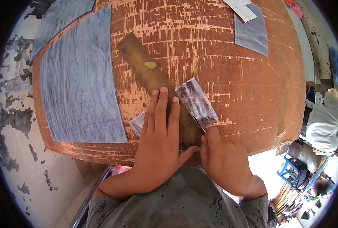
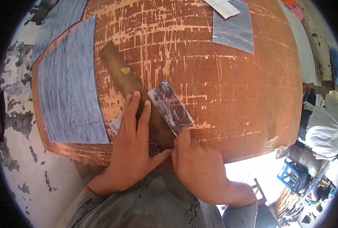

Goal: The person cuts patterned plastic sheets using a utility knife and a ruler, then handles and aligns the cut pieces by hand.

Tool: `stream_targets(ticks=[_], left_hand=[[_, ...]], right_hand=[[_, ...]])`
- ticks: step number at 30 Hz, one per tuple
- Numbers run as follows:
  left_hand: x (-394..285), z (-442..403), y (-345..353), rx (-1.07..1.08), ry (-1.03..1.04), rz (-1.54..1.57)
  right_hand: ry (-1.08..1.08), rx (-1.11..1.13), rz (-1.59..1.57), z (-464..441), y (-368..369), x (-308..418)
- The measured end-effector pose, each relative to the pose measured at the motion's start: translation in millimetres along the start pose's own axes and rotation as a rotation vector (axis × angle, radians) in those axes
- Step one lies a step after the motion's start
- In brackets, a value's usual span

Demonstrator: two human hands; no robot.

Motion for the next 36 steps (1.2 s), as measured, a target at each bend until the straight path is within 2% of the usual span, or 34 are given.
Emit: stream_targets(ticks=[15, 20, 27, 29, 32, 36], left_hand=[[2, 0, 1, 0.008, -0.011, 0.031], [2, 1, 2, 0.005, -0.006, 0.019], [-3, -1, -1, 0.019, -0.014, -0.003], [-3, -1, -2, 0.024, -0.018, -0.003], [-4, -1, -3, 0.030, -0.010, 0.008], [-2, -1, -3, 0.027, -0.001, 0.033]], right_hand=[[0.013, 0.003, 0.060, -2, -2, 4], [0.068, 0.098, 0.135, -4, -5, 10], [0.053, 0.077, 0.182, -1, -7, 9], [0.082, 0.159, 0.178, 2, -8, 7], [0.098, 0.169, 0.206, 7, -4, 7], [0.062, 0.099, 0.174, 16, 7, 0]])
Point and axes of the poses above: each hand's wrist, its own z-axis away from the middle knuckle, its own y-axis out of the palm, x = y × z, the point moved 1 cm from there along -z, towards the middle knuckle, and after that the axes turned 9 degrees about x, right-handed, at the moved point
